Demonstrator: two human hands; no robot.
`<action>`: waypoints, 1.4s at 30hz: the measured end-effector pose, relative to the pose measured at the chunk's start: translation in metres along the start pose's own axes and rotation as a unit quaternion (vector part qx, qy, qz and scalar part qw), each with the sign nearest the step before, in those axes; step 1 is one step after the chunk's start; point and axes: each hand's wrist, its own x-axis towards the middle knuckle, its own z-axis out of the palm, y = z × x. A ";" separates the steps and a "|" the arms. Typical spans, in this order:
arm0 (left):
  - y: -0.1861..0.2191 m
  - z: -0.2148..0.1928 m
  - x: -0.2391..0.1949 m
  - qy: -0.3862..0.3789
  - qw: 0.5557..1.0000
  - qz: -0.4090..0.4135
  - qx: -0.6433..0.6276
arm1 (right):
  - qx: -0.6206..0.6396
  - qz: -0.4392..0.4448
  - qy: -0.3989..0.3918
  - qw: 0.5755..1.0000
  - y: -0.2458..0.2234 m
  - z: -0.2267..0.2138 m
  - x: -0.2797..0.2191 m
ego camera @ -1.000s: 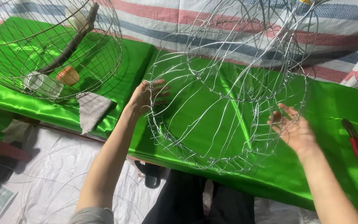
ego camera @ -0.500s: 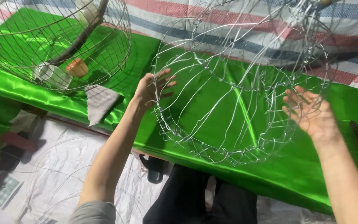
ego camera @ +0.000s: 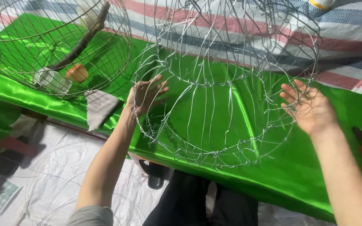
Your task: The person is manually shaping and adjusting the wire mesh of a large birdcage-like structure on a green workbench.
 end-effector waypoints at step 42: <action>-0.024 0.022 0.039 0.117 0.987 0.024 0.109 | -0.023 0.078 -0.008 0.997 0.033 -0.068 0.121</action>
